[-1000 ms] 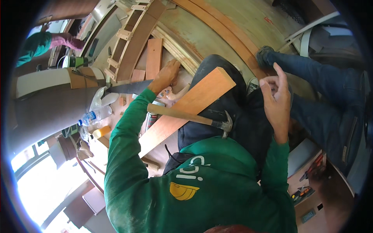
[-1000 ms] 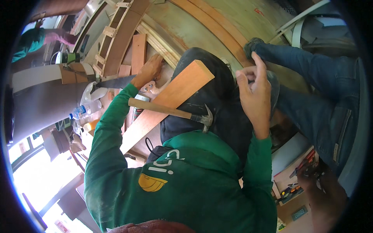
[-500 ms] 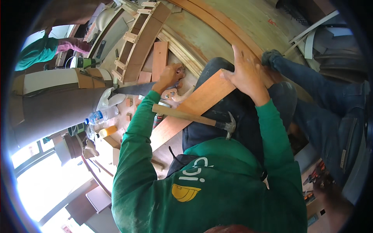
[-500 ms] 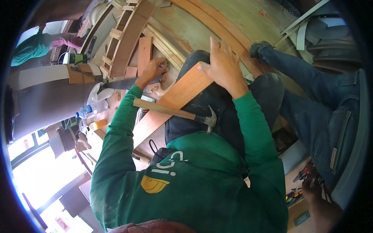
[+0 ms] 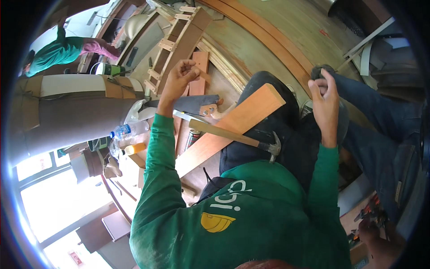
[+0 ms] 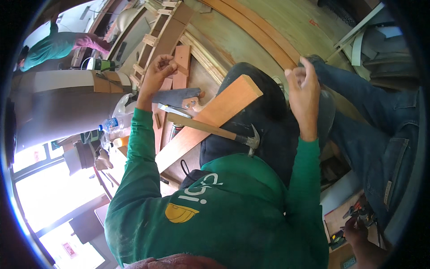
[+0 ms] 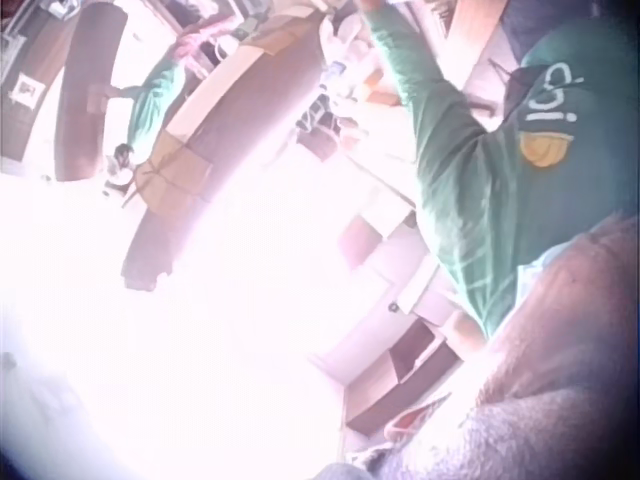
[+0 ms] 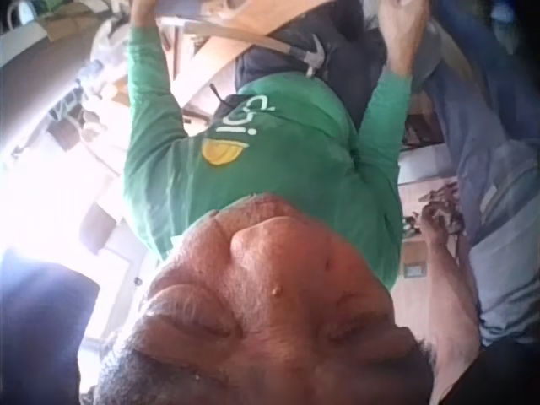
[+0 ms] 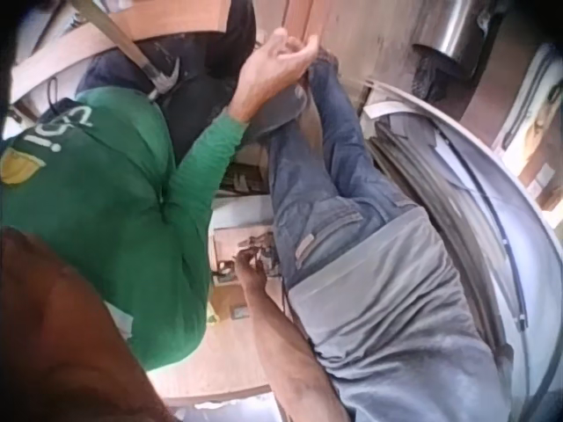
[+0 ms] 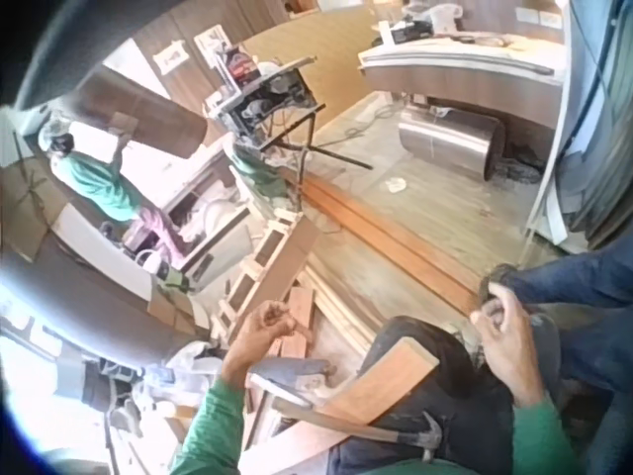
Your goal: The person applies adhesive from a tube to a small wooden block and joins it to the end of a wooden board while sitting on the floor. They then tap the wood with a hammer and use a pencil to mark another wooden board.
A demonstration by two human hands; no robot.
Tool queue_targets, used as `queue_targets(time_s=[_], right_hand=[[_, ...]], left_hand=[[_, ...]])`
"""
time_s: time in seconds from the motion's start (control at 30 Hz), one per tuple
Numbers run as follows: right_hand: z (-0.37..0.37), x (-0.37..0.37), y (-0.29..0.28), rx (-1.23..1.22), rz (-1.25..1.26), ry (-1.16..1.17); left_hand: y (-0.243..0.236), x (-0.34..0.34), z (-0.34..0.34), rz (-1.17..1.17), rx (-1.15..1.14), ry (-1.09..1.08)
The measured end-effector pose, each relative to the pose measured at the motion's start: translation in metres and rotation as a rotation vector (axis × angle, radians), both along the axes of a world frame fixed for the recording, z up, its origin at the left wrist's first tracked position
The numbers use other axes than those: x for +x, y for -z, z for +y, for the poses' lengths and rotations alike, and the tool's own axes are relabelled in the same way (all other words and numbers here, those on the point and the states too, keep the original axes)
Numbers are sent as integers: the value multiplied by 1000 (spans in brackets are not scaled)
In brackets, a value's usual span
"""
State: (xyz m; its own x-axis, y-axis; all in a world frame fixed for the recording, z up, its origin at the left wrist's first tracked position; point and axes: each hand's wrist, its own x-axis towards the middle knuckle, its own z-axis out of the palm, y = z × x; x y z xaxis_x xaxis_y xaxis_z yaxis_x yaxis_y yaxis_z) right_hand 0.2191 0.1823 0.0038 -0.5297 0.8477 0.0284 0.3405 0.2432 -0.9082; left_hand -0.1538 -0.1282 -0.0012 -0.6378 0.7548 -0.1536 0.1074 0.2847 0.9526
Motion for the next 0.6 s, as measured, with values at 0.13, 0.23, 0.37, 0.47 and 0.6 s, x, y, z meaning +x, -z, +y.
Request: queue_targets(time_s=[0.13, 0.23, 0.37, 0.47, 0.6], right_hand=[[-32, 3, -6, -82, 227, -95], [-48, -6, -26, -72, 270, -178], [-42, -2, -31, -338, 379, -243], [-38, 3, -25, -556, 459, -232], [-37, 13, -9, -748, 485, -224]], left_hand=[[-47, 50, 44, -277, 155, -68], [-51, 81, 67, -301, 314, 17], [-54, 125, 109, -237, 357, 177], [-44, 147, 132, -256, 369, 295], [-29, 166, 152, -169, 320, 385]])
